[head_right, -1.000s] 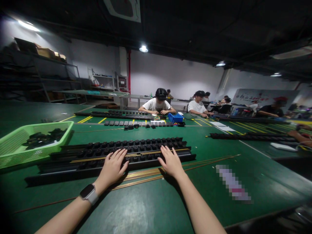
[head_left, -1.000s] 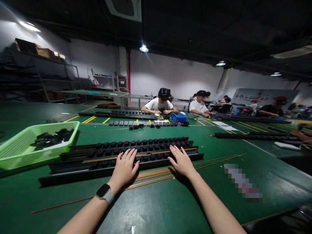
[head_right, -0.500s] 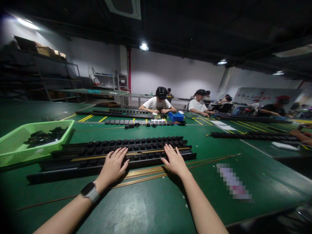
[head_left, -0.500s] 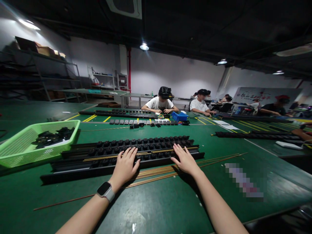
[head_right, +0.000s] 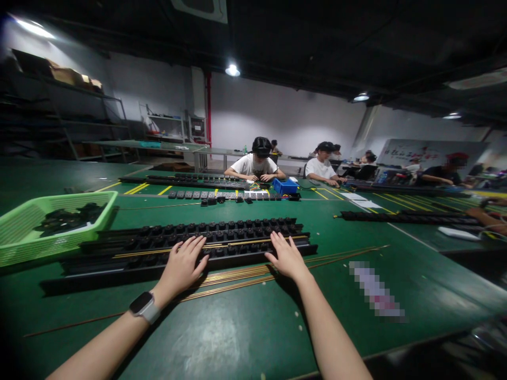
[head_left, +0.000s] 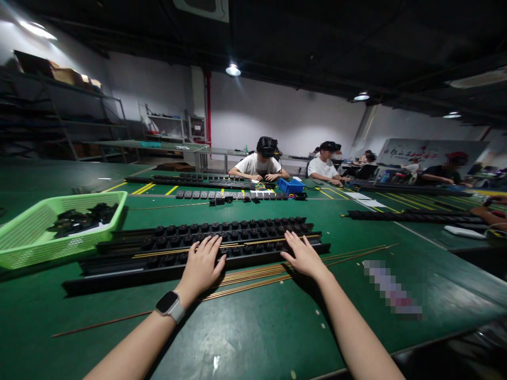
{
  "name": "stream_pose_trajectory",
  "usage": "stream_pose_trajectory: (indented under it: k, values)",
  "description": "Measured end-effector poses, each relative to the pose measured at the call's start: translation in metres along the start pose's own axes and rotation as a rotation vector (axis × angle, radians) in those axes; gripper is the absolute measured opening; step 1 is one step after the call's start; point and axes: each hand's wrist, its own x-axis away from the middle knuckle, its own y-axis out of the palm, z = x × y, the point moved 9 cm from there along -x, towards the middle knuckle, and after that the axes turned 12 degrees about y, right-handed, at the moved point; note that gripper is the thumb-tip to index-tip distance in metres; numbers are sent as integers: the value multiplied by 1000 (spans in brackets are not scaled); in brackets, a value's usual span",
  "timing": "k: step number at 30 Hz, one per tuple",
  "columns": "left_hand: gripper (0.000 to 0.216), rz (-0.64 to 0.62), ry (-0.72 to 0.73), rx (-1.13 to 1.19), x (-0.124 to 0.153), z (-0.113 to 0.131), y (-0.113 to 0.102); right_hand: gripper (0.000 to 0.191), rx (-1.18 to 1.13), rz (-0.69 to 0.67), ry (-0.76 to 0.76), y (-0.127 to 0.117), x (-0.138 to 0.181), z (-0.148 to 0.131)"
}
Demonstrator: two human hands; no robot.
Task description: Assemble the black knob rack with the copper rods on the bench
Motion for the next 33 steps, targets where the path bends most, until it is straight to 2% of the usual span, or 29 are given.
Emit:
stream_pose_trajectory:
  k: [15, 18, 22, 27, 33]
  values:
    - [55, -7, 0, -5, 0, 0, 1, 83, 8, -44, 77, 3, -3, 25]
    - [55, 4, 0, -2, 0, 0, 0, 88, 0, -14, 77, -3, -2, 24]
    - [56, 10, -1, 0, 0, 0, 1, 87, -9, 74, 8, -15, 1, -3]
    - [57, 2, -3, 9, 1, 0, 1, 83, 15, 87, -161, -7, 10, -59]
    - [58, 2, -5, 17, 0, 0, 0, 77, 43, 91, -187, -2, 13, -76]
